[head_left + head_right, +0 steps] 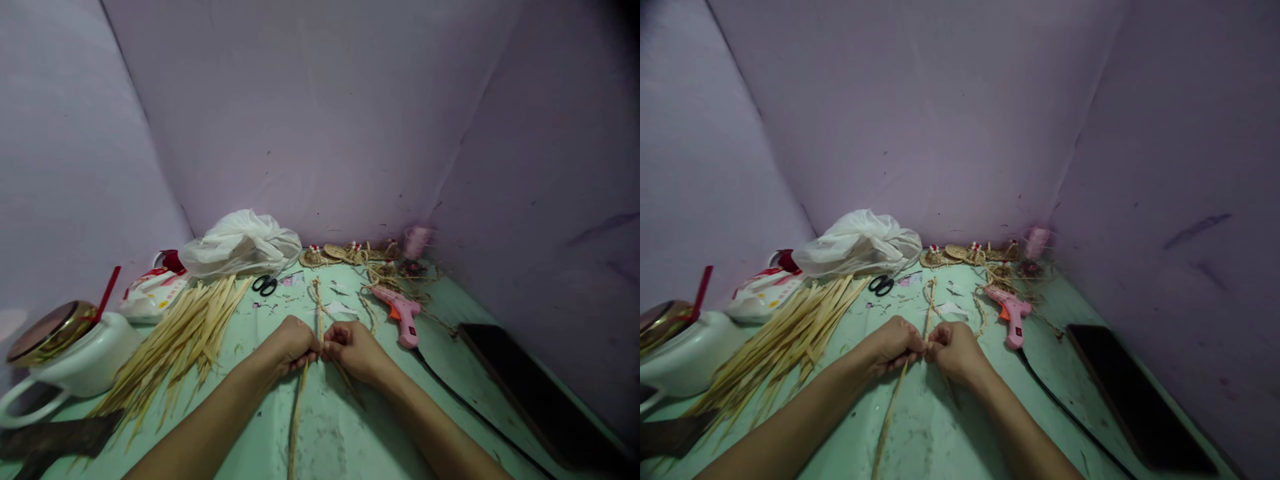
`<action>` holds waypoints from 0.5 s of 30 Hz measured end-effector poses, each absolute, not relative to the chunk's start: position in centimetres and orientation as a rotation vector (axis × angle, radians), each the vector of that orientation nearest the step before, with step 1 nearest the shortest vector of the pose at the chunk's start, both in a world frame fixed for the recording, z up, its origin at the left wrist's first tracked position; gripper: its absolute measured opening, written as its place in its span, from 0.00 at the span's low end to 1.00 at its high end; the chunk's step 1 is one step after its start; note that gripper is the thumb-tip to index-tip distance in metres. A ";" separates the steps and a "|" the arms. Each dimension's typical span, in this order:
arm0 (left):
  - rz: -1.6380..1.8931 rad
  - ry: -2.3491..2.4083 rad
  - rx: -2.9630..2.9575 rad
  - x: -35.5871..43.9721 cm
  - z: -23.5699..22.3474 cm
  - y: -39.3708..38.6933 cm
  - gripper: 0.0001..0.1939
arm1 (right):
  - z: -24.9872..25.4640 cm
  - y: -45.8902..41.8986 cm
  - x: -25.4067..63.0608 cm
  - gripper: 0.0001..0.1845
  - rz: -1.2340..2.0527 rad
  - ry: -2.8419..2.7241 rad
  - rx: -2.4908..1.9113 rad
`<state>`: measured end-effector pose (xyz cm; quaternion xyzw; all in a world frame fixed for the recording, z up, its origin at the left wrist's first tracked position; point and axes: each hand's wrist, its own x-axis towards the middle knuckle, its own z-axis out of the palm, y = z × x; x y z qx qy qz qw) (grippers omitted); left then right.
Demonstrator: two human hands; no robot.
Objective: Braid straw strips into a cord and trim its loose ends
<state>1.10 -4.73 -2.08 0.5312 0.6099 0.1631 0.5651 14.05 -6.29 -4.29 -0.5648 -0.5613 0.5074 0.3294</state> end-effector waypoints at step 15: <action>0.465 1.302 1.263 0.5 -2.3 -4.5 0.05 | -1.3 -9.0 12.5 0.07 0.698 -1.963 -1.789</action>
